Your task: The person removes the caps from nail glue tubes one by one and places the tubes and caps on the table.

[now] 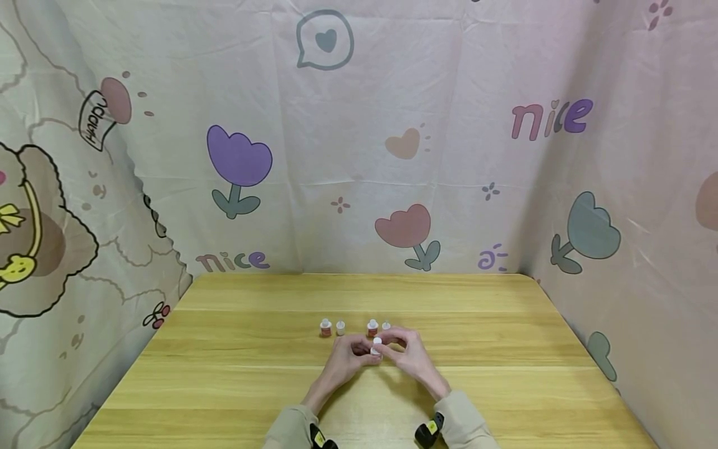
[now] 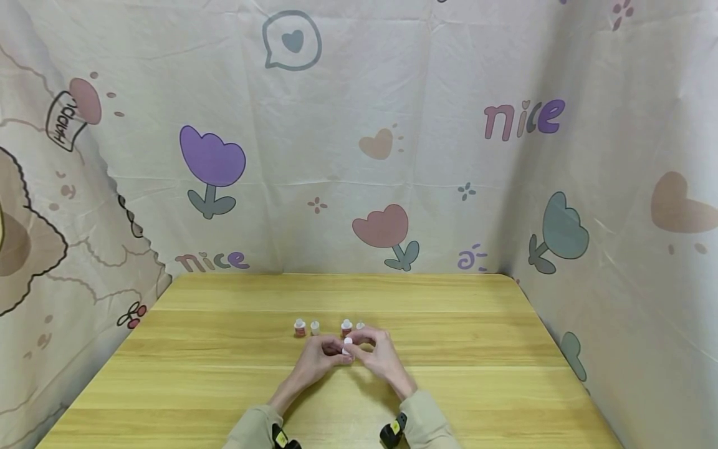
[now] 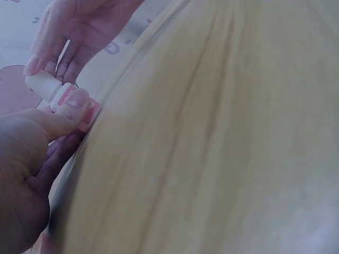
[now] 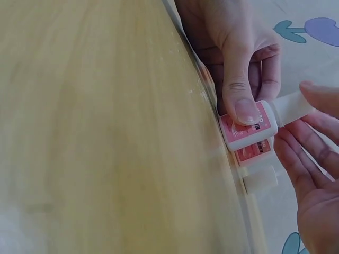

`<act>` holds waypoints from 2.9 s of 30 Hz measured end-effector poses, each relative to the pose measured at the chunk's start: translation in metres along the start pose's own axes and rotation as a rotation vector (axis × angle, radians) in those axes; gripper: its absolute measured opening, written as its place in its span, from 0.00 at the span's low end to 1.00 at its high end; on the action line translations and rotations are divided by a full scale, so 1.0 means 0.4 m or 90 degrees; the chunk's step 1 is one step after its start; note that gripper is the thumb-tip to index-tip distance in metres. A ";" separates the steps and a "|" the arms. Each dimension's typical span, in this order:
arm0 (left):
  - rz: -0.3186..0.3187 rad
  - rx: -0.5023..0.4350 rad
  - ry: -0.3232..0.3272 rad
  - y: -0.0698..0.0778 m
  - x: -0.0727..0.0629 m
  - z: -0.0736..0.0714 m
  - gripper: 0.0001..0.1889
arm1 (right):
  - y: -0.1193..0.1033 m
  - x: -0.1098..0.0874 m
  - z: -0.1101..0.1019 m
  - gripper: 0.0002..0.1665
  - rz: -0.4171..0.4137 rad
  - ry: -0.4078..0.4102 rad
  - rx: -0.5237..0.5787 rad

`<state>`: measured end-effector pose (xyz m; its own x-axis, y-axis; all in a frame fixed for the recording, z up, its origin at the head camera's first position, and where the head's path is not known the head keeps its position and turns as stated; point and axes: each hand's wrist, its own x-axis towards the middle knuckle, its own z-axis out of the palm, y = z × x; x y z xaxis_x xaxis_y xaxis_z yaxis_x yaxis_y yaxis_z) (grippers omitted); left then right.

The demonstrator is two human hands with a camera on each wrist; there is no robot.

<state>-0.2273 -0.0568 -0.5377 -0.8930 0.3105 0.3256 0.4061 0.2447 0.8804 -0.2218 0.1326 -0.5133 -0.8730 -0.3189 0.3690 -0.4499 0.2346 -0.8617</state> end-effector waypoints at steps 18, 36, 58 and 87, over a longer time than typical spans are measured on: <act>0.010 0.007 0.000 0.003 0.000 -0.001 0.07 | -0.001 -0.002 -0.001 0.03 -0.032 0.037 -0.001; 0.006 -0.003 0.001 -0.001 -0.002 -0.001 0.07 | -0.005 0.001 0.006 0.08 0.013 0.045 -0.004; 0.014 0.006 0.006 0.001 -0.001 0.003 0.07 | 0.004 -0.005 -0.004 0.08 -0.023 0.012 0.026; 0.009 0.003 -0.006 -0.006 0.001 0.001 0.07 | -0.011 -0.003 -0.007 0.11 0.036 0.005 -0.004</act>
<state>-0.2284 -0.0570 -0.5397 -0.8850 0.3233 0.3351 0.4203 0.2450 0.8737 -0.2193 0.1344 -0.5088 -0.8985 -0.2973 0.3229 -0.4011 0.2572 -0.8792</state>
